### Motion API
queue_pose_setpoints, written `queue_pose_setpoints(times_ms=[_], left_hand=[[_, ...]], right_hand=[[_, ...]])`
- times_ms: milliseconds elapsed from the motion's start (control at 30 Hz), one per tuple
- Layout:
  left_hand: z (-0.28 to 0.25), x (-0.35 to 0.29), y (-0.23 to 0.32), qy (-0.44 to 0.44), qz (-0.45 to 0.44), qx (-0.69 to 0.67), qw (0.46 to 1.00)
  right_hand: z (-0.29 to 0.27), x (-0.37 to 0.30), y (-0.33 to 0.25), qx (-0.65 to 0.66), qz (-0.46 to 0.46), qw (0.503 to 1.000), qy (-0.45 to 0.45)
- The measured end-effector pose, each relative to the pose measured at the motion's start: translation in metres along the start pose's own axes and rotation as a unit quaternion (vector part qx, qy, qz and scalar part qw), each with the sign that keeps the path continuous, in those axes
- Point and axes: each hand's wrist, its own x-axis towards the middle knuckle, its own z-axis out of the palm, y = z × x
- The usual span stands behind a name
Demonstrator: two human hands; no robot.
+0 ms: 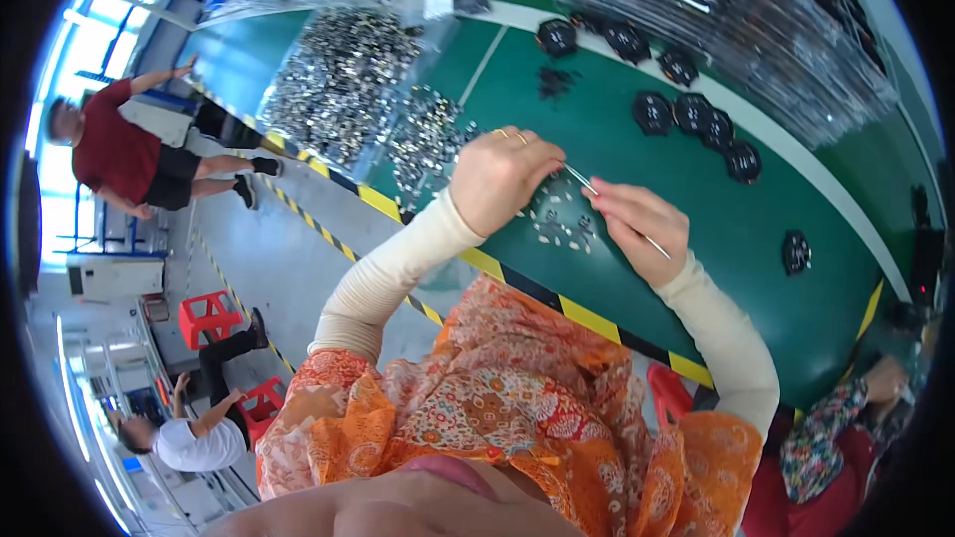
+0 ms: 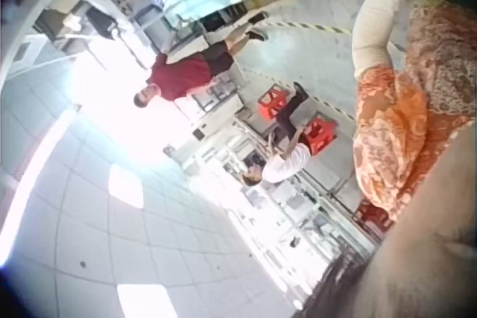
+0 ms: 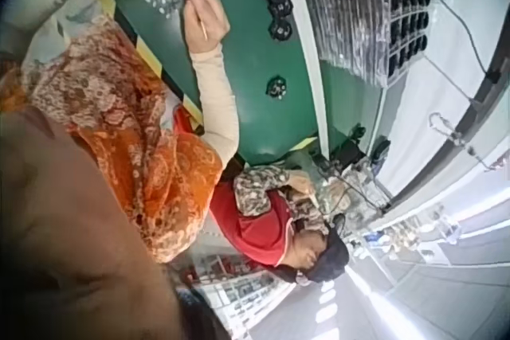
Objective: Assembling small electronic components into cases using tweezers on an assembly line.
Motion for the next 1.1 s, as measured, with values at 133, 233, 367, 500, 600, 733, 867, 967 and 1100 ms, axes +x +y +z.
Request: queue_pose_setpoints(times_ms=[133,233,367,500,600,733,867,967,1100], left_hand=[[0.002,0.006,-0.007,-0.023,0.004,0.097,0.995],[0.005,0.011,-0.025,-0.024,-0.015,0.098,0.995],[0.014,0.018,-0.045,-0.061,-0.051,0.094,0.992],[0.019,0.011,-0.061,-0.027,-0.007,0.149,0.988],[0.010,0.023,-0.052,-0.050,-0.028,0.135,0.989],[0.011,0.020,-0.059,-0.056,-0.044,0.146,0.987],[0.000,0.010,-0.056,-0.017,-0.034,0.135,0.990],[-0.023,-0.010,-0.033,0.021,-0.064,0.072,0.995],[-0.038,-0.084,0.001,0.094,-0.091,0.086,0.988]], right_hand=[[0.005,0.000,0.003,0.045,0.064,0.995,0.064],[0.003,0.003,0.007,0.064,0.077,0.992,0.077],[0.003,0.005,0.009,0.070,0.090,0.991,0.074],[0.007,0.010,0.012,0.040,0.065,0.996,0.054],[0.003,0.010,0.012,0.033,0.067,0.996,0.049],[0.004,0.010,0.007,0.026,0.068,0.997,0.036],[0.005,0.008,0.006,0.034,0.065,0.997,0.030],[0.004,0.005,0.007,0.015,0.053,0.998,0.037],[0.004,0.008,0.000,-0.007,0.039,0.999,0.000]])
